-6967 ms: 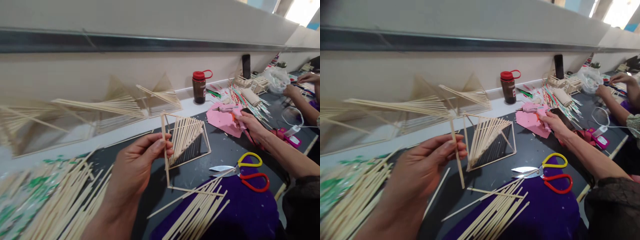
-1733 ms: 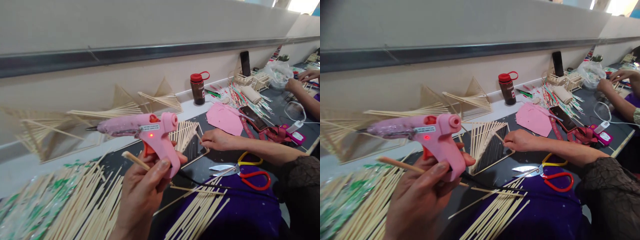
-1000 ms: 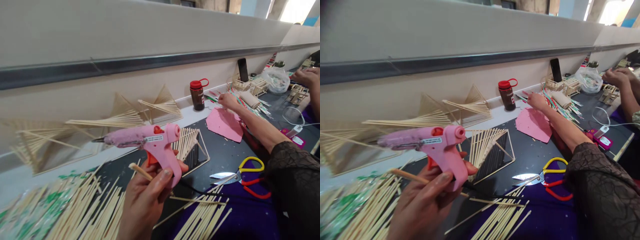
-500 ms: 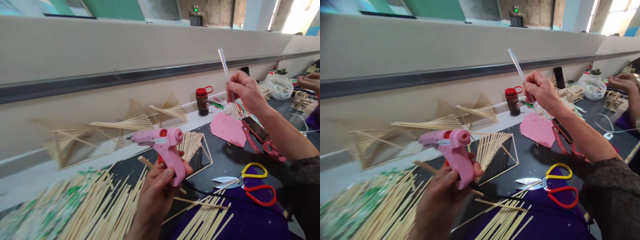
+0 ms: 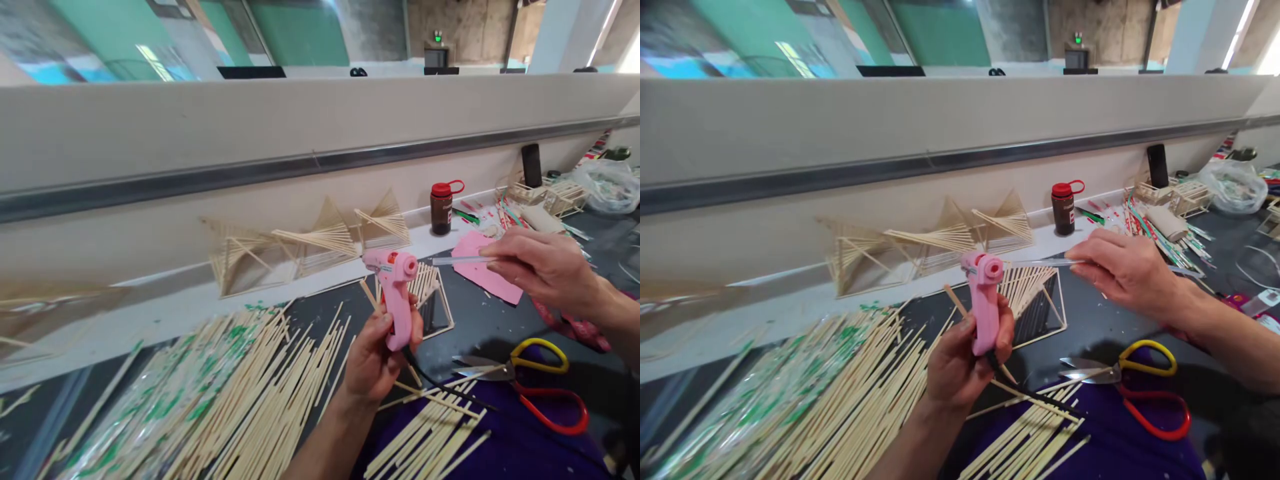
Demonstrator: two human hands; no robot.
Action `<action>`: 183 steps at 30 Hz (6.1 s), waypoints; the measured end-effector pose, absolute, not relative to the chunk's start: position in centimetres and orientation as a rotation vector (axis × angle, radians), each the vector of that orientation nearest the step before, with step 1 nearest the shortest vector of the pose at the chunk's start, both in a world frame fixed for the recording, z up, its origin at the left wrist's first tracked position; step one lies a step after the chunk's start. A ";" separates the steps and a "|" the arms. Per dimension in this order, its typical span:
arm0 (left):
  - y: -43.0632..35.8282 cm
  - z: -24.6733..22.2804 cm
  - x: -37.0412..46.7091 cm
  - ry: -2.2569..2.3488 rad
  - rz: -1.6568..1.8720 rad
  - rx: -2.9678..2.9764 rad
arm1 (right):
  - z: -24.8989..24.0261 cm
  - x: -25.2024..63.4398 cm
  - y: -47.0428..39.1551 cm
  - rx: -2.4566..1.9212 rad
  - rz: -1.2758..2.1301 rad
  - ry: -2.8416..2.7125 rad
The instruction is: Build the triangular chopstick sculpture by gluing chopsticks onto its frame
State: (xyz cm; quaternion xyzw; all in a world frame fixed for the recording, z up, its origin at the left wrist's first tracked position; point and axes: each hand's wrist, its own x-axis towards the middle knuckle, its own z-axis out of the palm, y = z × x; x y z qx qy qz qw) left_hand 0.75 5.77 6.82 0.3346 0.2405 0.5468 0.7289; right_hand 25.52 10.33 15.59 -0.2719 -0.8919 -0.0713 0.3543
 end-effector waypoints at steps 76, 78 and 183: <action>5.7 4.9 1.6 0.854 1.173 0.899 | 11.8 26.2 8.6 -0.754 -0.332 -2.286; 5.7 4.8 1.5 0.846 1.167 0.910 | 11.7 26.1 8.6 -0.758 -0.335 -2.296; 4.7 5.8 3.4 0.879 0.876 1.453 | 10.0 25.9 9.8 -1.112 1.313 -2.094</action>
